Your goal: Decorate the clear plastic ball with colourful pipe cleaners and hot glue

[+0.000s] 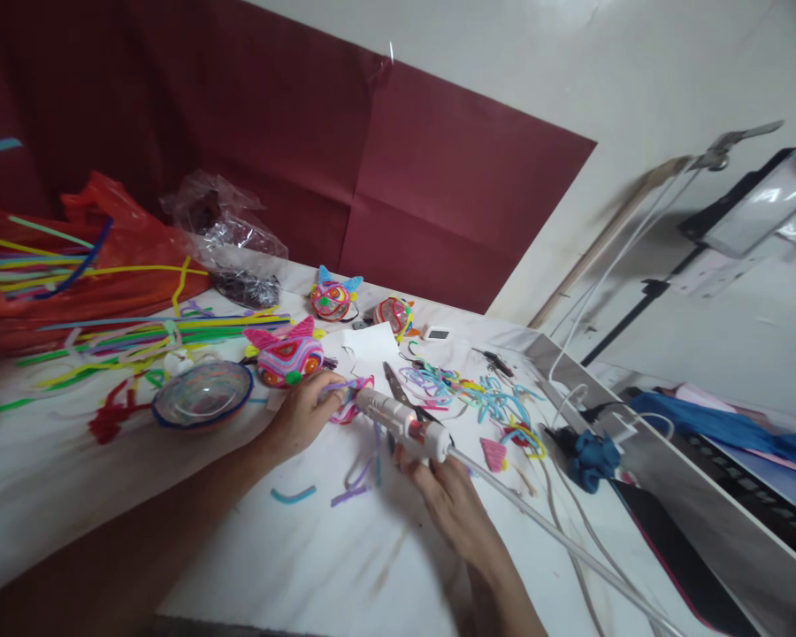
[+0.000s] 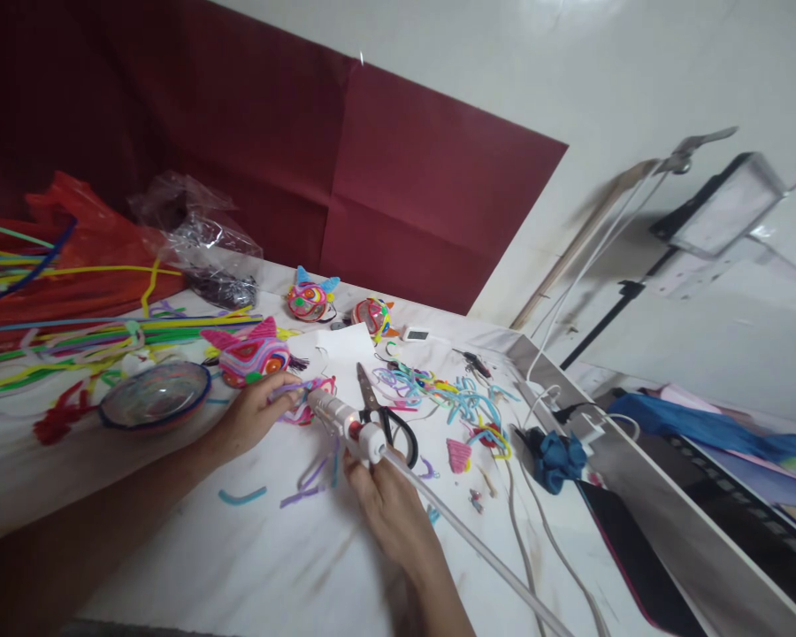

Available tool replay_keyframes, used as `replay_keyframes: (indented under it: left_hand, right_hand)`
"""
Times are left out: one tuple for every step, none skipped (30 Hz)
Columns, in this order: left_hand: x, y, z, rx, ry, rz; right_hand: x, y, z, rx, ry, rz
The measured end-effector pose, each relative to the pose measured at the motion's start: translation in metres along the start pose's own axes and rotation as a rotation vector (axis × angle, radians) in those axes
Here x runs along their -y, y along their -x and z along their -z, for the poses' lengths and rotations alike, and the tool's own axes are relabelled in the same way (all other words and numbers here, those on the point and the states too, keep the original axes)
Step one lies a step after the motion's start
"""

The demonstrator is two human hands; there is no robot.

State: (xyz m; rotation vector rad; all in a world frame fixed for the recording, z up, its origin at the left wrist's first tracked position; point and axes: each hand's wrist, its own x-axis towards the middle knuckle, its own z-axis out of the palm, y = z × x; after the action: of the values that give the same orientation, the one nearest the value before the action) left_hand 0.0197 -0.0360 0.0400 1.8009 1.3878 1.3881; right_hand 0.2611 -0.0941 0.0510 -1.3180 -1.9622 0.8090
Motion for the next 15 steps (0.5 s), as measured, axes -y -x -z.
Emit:
replay_keyframes:
  left_hand:
    - [0.0001, -0.0001, -0.0001, 0.0, 0.002, 0.002]
    - [0.0002, -0.0001, -0.0002, 0.002, 0.003, 0.005]
    - [0.0004, 0.0, -0.0004, 0.005, 0.003, 0.008]
    - [0.0006, 0.0001, -0.0006, 0.009, 0.002, 0.011]
    - [0.0009, 0.0003, -0.0008, 0.011, 0.002, 0.013]
    - [0.0012, 0.0005, -0.001, 0.011, 0.003, 0.013]
    - [0.0015, 0.0007, -0.0011, 0.009, 0.005, 0.012]
    - [0.0018, 0.0009, -0.0012, 0.006, 0.006, 0.01]
    - [0.0019, 0.001, -0.0012, 0.003, 0.005, 0.008]
    - [0.002, 0.0011, -0.0011, 0.0, 0.0, 0.006]
    - [0.0019, 0.0011, -0.001, 0.001, -0.005, 0.004]
    - [0.0017, 0.001, -0.0009, 0.002, -0.01, 0.002]
    - [0.0015, 0.0008, -0.0009, 0.003, -0.013, 0.002]
    - [0.0013, 0.0006, -0.0008, 0.006, -0.013, 0.002]
    - [0.0011, 0.0005, -0.0008, 0.008, -0.011, 0.002]
  right_hand:
    - [0.0, 0.0002, -0.0002, -0.004, 0.002, 0.005]
    - [-0.0003, 0.0003, -0.0004, -0.013, 0.002, 0.011]
    - [-0.0007, 0.0003, -0.0006, -0.024, -0.003, 0.02]
    - [-0.0011, 0.0002, -0.0008, -0.035, -0.009, 0.028]
    - [-0.0013, 0.0001, -0.0009, -0.044, -0.012, 0.034]
    - [-0.0015, 0.0001, -0.0009, -0.046, -0.012, 0.035]
    - [-0.0014, 0.0002, -0.0007, -0.045, -0.009, 0.032]
    - [-0.0013, 0.0003, -0.0005, -0.041, -0.004, 0.027]
    - [-0.0011, 0.0004, -0.0002, -0.039, 0.0, 0.02]
    - [-0.0009, 0.0006, -0.0001, -0.04, 0.005, 0.013]
    - [-0.0009, 0.0008, -0.0001, -0.041, 0.008, 0.009]
    - [-0.0009, 0.0008, -0.0003, -0.042, 0.012, 0.008]
    - [-0.0011, 0.0008, -0.0006, -0.043, 0.014, 0.009]
    - [-0.0013, 0.0007, -0.001, -0.058, 0.015, 0.019]
    - [-0.0015, 0.0005, -0.0015, -0.072, 0.013, 0.035]
